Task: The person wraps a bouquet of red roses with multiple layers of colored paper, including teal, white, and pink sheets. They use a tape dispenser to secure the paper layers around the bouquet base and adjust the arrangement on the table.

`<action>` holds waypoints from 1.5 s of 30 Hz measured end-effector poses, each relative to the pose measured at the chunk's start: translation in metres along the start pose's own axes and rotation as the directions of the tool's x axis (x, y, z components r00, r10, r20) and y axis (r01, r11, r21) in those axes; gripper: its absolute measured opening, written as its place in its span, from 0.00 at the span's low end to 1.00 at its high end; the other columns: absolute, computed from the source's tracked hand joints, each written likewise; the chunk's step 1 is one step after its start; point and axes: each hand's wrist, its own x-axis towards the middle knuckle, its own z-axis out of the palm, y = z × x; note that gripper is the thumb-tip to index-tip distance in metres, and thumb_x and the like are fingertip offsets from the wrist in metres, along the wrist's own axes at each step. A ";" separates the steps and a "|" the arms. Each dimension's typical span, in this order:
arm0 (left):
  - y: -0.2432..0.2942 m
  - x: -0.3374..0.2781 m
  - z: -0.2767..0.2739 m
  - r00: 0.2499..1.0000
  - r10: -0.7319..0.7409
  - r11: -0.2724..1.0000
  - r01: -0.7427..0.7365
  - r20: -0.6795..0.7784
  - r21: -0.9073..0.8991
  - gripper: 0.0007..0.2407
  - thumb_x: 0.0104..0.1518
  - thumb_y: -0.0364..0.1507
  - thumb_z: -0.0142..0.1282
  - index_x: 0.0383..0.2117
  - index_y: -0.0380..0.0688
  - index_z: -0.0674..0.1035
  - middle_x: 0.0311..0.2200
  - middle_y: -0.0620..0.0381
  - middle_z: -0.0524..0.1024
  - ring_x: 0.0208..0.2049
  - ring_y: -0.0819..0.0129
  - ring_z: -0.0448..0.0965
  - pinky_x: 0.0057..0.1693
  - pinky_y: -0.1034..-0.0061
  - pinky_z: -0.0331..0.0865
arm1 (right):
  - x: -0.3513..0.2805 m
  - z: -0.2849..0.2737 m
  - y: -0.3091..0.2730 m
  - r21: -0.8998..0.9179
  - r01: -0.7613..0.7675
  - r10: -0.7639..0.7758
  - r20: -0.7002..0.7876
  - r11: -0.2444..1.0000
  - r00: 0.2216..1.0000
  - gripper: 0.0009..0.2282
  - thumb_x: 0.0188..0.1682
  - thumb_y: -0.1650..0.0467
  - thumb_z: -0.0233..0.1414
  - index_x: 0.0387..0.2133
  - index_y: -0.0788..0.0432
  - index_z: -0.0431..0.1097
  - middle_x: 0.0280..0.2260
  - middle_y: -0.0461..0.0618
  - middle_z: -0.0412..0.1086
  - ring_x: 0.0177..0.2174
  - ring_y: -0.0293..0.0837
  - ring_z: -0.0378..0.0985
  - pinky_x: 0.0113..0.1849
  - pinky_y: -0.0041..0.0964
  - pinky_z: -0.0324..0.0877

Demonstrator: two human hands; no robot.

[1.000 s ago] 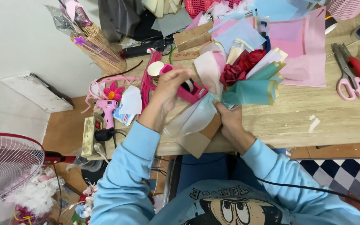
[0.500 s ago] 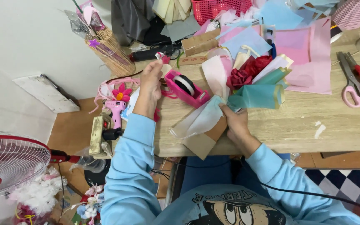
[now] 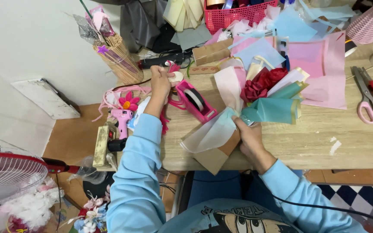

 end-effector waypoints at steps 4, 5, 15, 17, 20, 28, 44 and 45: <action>0.037 -0.017 -0.006 0.999 -0.029 0.999 0.029 -0.018 0.035 0.06 0.68 0.31 0.30 0.43 0.49 0.62 0.26 0.50 0.83 0.16 0.63 0.83 0.22 0.81 0.80 | 0.001 -0.002 -0.002 -0.011 -0.016 0.016 -0.014 1.000 1.000 0.21 0.38 0.73 0.69 0.41 0.70 0.67 0.30 0.61 0.73 0.27 0.52 0.81 0.26 0.47 0.77; 0.039 -0.017 -0.006 0.999 -0.047 0.998 0.047 -0.001 0.043 0.06 0.68 0.32 0.30 0.44 0.48 0.62 0.25 0.51 0.83 0.15 0.62 0.83 0.21 0.79 0.80 | 0.005 -0.003 0.001 -0.018 -0.021 0.021 -0.015 1.000 1.000 0.21 0.38 0.72 0.69 0.41 0.70 0.67 0.30 0.61 0.73 0.27 0.52 0.81 0.26 0.47 0.77; 0.097 -0.031 -0.010 0.950 0.279 0.924 -0.305 0.141 0.230 0.06 0.69 0.31 0.34 0.42 0.47 0.66 0.37 0.46 0.81 0.28 0.61 0.86 0.39 0.65 0.80 | -0.003 0.004 -0.005 -0.024 -0.016 0.016 -0.006 1.000 1.000 0.22 0.39 0.73 0.68 0.42 0.69 0.65 0.31 0.61 0.73 0.28 0.51 0.80 0.27 0.45 0.77; 0.118 -0.048 -0.008 0.910 0.379 0.888 -0.408 0.166 0.210 0.04 0.67 0.31 0.36 0.38 0.48 0.65 0.35 0.51 0.77 0.30 0.63 0.79 0.40 0.67 0.72 | -0.024 0.011 -0.030 -0.040 -0.053 0.052 -0.003 0.998 0.999 0.15 0.39 0.72 0.67 0.33 0.65 0.68 0.30 0.56 0.75 0.28 0.46 0.80 0.28 0.40 0.76; 0.134 -0.063 -0.003 0.840 0.511 0.827 -0.538 0.181 0.163 0.02 0.64 0.29 0.42 0.32 0.49 0.67 0.31 0.59 0.71 0.32 0.67 0.70 0.42 0.72 0.62 | -0.036 0.014 -0.042 -0.047 -0.096 0.097 0.012 0.994 0.995 0.10 0.39 0.71 0.66 0.23 0.59 0.70 0.27 0.52 0.77 0.27 0.42 0.79 0.29 0.35 0.74; 0.159 -0.132 0.015 0.778 0.601 0.751 -0.628 0.185 0.203 0.02 0.64 0.30 0.52 0.36 0.50 0.74 0.30 0.53 0.72 0.33 0.53 0.76 0.44 0.62 0.69 | 0.001 0.003 0.007 0.019 -0.007 0.007 -0.005 1.000 1.000 0.22 0.38 0.72 0.69 0.42 0.69 0.67 0.31 0.60 0.73 0.29 0.52 0.81 0.28 0.47 0.78; 0.132 -0.223 0.031 0.713 0.689 0.555 -0.634 0.131 0.538 0.03 0.55 0.33 0.60 0.29 0.63 0.78 0.22 0.72 0.71 0.31 0.71 0.75 0.50 0.70 0.57 | -0.092 0.034 -0.025 -0.040 -0.095 0.097 0.069 0.995 0.993 0.27 0.46 0.69 0.67 0.59 0.57 0.65 0.54 0.51 0.68 0.55 0.48 0.67 0.58 0.54 0.61; 0.130 -0.228 0.031 0.719 0.690 0.575 -0.619 0.090 0.536 0.03 0.55 0.33 0.61 0.30 0.64 0.78 0.25 0.72 0.73 0.33 0.72 0.75 0.51 0.70 0.55 | -0.102 0.035 -0.035 -0.030 -0.114 0.115 0.067 0.993 0.991 0.29 0.46 0.68 0.66 0.60 0.58 0.63 0.57 0.52 0.67 0.58 0.50 0.66 0.60 0.55 0.58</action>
